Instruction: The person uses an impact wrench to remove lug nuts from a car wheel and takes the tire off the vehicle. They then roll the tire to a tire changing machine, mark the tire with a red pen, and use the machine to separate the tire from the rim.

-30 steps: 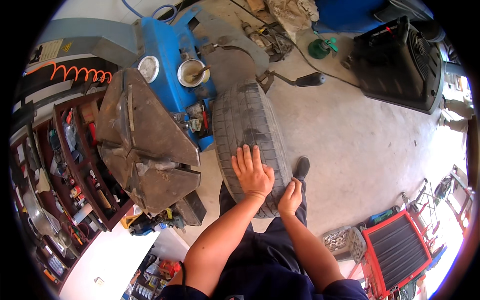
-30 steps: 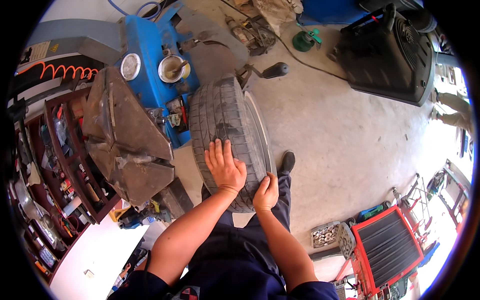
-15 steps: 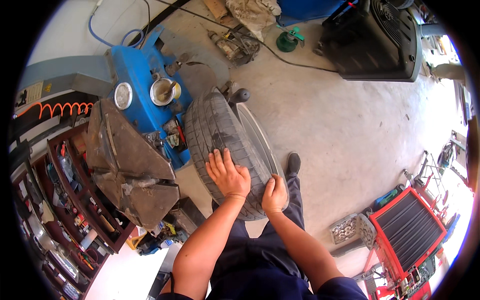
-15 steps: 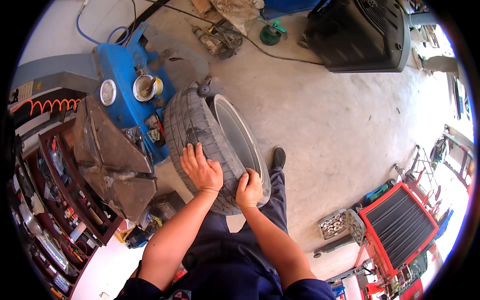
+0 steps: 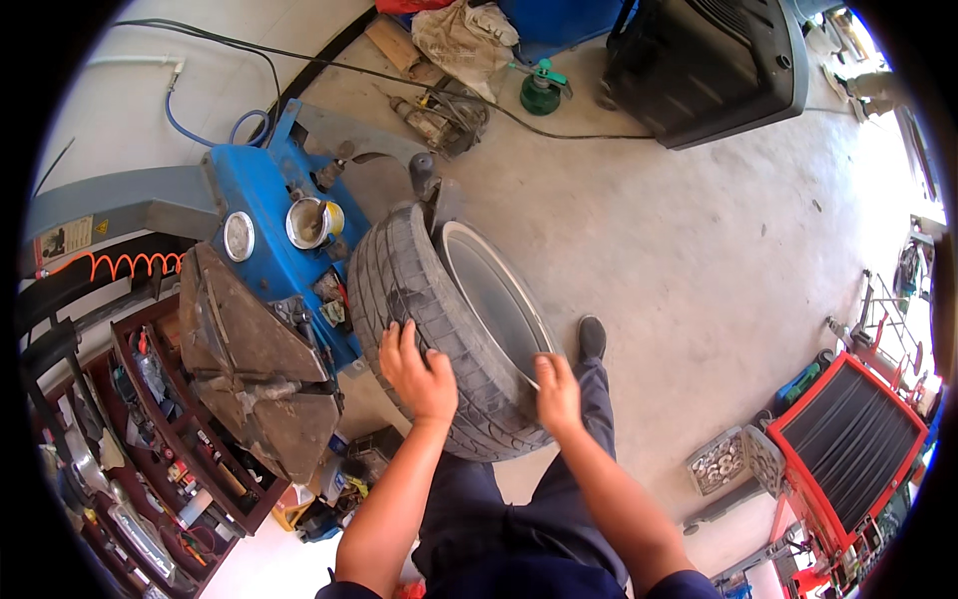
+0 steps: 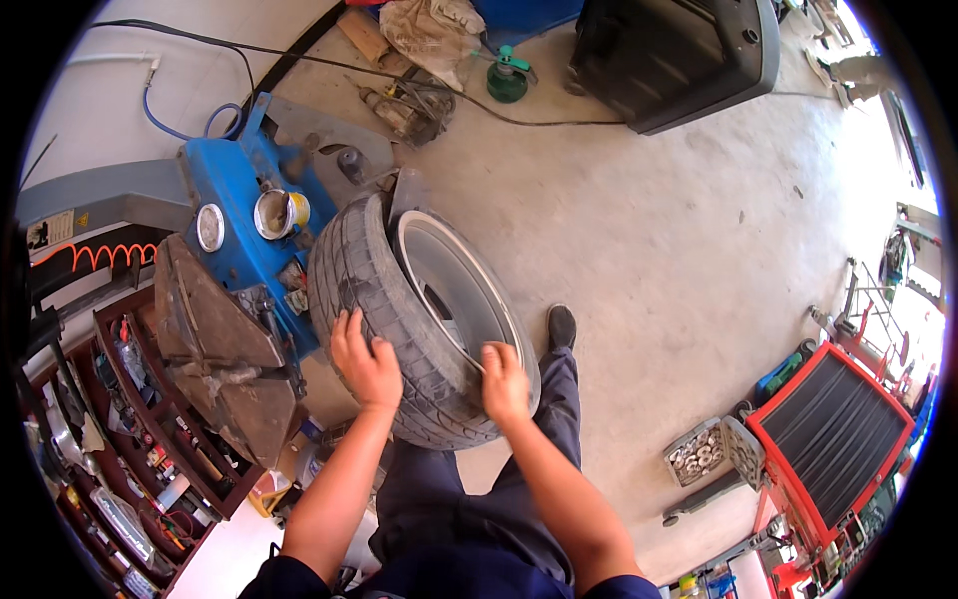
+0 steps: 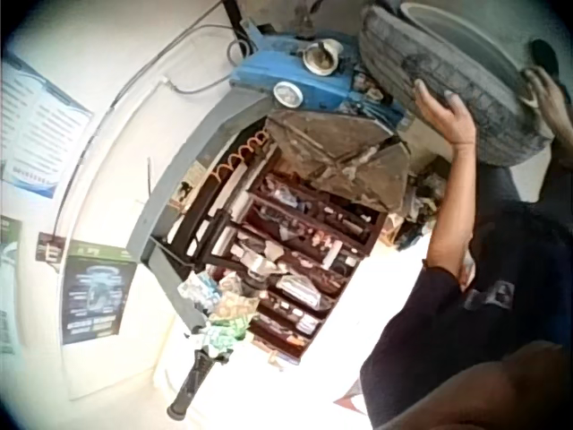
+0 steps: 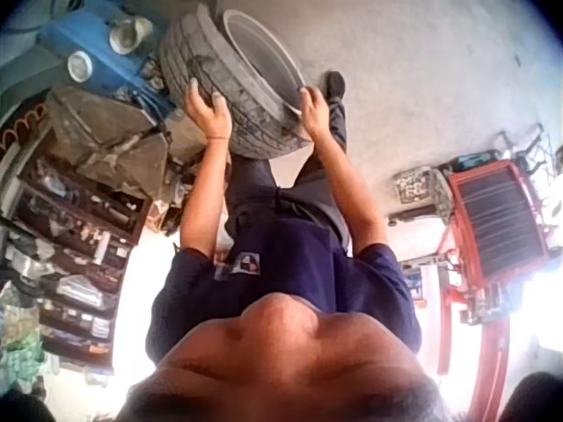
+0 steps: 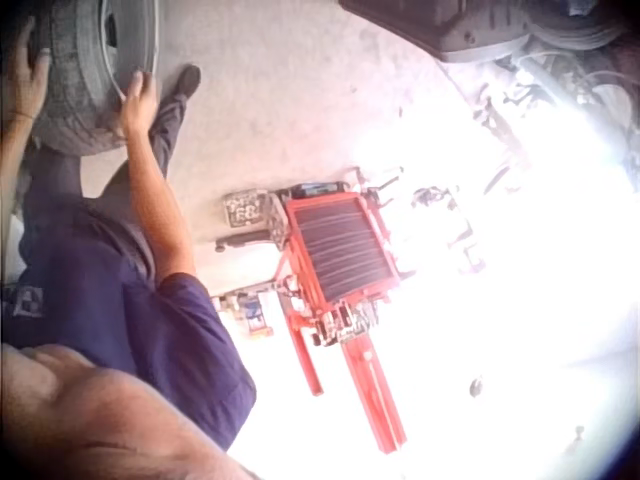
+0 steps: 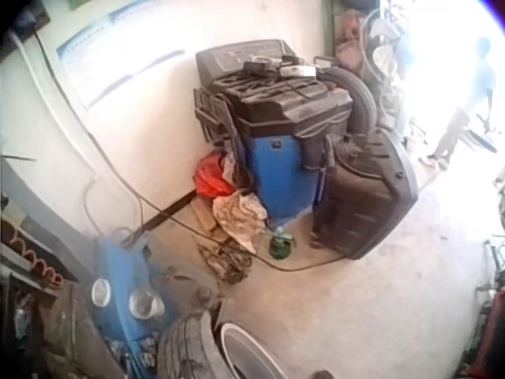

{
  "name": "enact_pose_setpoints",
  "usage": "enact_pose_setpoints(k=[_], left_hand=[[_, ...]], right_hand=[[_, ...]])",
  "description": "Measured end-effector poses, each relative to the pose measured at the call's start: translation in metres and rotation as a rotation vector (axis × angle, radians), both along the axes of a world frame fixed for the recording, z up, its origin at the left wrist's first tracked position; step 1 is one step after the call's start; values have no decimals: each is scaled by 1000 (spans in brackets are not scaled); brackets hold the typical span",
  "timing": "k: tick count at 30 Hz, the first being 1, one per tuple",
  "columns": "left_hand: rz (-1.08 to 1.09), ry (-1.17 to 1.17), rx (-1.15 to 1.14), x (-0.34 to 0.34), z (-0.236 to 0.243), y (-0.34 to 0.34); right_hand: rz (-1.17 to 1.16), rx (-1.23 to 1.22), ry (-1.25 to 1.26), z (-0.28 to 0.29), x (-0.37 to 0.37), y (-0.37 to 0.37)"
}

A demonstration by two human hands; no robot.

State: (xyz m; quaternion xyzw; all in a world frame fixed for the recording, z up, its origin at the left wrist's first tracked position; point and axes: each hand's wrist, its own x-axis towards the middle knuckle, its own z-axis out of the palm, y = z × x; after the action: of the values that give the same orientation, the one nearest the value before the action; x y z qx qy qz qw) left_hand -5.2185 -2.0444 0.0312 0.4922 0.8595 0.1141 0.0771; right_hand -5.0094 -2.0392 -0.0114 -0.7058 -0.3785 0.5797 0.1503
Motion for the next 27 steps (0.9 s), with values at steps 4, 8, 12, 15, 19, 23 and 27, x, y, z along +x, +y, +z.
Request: enact_pose_setpoints(k=[4,8,12,15,19,23,27], left_hand=[[444,-375,317,-39,5,-77],[1017,-870,227,-64,-42,-182],[417,-1108,-531,-48,-130,-247],[721,-1424,-361,-20,-185,-252],[1184,-1783,-193,5,-210,-237],[1240,-1854,-135,21,-206,-233],[1265,-1893,-70,33,-206,-241]], right_hand=[[15,-104,-61,-51,71,4],[187,-354,-141,-88,95,-24],[401,-305,-156,-97,83,-47],[400,-325,-167,-95,74,-45],[610,-320,-149,-94,71,-32],[588,-325,-124,-93,72,-32],[373,-363,115,-92,75,-40]])
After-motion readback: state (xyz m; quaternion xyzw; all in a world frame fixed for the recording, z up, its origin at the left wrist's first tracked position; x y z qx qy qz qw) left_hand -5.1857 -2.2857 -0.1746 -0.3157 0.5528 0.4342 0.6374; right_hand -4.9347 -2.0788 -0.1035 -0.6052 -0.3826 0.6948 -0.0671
